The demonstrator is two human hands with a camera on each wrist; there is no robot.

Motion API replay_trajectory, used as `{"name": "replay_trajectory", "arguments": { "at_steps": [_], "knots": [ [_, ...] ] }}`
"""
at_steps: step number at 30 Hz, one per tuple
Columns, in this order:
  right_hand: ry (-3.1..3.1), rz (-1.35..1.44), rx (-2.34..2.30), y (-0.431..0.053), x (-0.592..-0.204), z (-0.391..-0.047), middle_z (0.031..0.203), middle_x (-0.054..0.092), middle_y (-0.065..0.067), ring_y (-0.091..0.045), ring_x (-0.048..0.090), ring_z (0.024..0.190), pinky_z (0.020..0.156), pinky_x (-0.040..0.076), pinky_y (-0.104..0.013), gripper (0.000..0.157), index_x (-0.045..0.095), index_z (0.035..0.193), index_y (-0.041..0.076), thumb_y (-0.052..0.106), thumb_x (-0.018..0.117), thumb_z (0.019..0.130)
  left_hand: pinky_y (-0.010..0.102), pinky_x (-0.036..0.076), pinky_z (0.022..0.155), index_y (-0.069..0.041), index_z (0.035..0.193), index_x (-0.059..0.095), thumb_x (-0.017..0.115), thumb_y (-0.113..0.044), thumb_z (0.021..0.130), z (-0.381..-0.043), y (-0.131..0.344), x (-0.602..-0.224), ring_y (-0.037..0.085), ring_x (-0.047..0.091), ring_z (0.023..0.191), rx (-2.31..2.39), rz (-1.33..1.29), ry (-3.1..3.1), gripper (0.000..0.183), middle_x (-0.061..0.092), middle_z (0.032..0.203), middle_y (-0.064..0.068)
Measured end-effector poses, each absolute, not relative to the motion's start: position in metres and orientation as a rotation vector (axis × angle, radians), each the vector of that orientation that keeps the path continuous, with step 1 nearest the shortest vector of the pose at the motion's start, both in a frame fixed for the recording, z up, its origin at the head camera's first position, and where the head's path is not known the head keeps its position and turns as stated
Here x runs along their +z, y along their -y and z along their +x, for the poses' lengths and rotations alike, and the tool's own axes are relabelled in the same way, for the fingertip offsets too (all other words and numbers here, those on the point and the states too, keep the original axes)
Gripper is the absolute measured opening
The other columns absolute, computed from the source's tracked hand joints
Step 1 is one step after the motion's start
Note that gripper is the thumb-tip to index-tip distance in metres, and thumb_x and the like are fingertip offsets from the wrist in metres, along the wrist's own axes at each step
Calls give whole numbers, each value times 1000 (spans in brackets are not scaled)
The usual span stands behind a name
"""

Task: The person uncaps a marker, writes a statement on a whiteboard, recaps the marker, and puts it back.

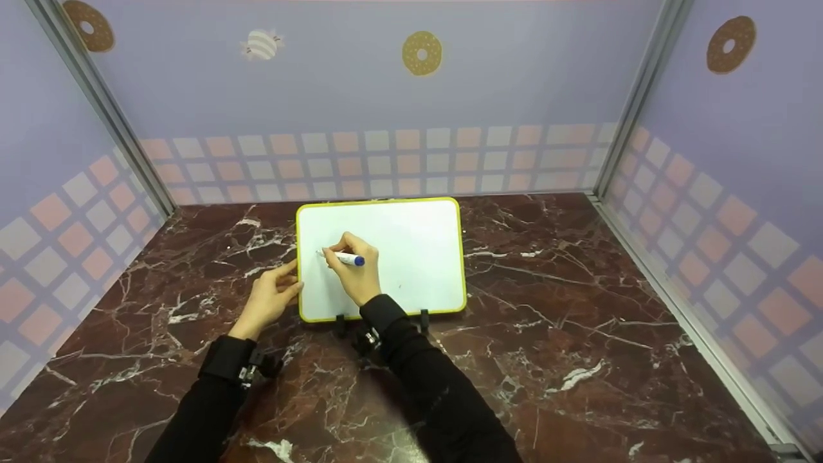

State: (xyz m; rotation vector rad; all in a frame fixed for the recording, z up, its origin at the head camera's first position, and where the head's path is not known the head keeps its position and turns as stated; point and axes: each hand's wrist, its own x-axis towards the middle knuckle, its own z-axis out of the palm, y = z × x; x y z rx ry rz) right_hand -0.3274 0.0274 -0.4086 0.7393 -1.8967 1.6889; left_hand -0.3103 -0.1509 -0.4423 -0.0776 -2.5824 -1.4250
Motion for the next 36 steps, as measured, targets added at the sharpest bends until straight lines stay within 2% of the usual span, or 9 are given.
{"name": "replay_trajectory", "arguments": {
  "at_steps": [3, 10, 15, 21, 29, 36],
  "knots": [
    [1905, 722, 1681, -27, -410, -331, 82, 73, -25, -38, 68, 63, 58, 54, -16, 21, 54, 72, -10, -8, 67, 88, 40, 63, 80, -4, 146, 48, 62, 1, 95, -310, 150, -441, 39, 69, 107, -1433, -84, 2584, 53, 66, 120, 28],
    [1896, 783, 1638, -31, -436, -351, 72, 71, -16, -26, 66, 58, 55, 51, -17, 23, 57, 71, -2, 2, 69, 91, 40, 62, 82, -4, 146, 48, 61, 1, 95, -311, 151, -441, 39, 68, 108, -1456, -87, 2579, 53, 66, 121, 28],
    [1921, 808, 1640, -32, -432, -330, 65, 65, -22, -35, 63, 55, 54, 49, -17, 24, 53, 69, -10, -7, 66, 89, 40, 62, 83, -3, 146, 47, 60, 2, 96, -309, 151, -440, 39, 68, 109, -1485, -76, 2569, 52, 65, 120, 28],
    [1914, 808, 1659, -33, -421, -313, 68, 66, -27, -38, 63, 57, 55, 51, -17, 22, 52, 71, -11, -9, 64, 89, 39, 63, 81, -5, 146, 48, 61, 1, 96, -310, 151, -441, 38, 68, 108, -1463, -56, 2580, 53, 66, 121, 28],
    [1874, 728, 1747, -34, -421, -317, 78, 69, -32, -44, 65, 61, 56, 51, -15, 20, 53, 73, -13, -9, 64, 89, 37, 64, 74, -2, 143, 51, 63, 4, 93, -310, 151, -442, 37, 72, 98, -1428, -95, 2555, 52, 68, 113, 29],
    [1906, 755, 1708, -34, -422, -320, 81, 71, -29, -41, 67, 63, 58, 53, -15, 19, 56, 75, -12, -7, 65, 90, 37, 63, 76, -3, 144, 50, 62, 3, 94, -309, 152, -442, 37, 71, 99, -1436, -105, 2561, 52, 68, 115, 29]
  ]
}}
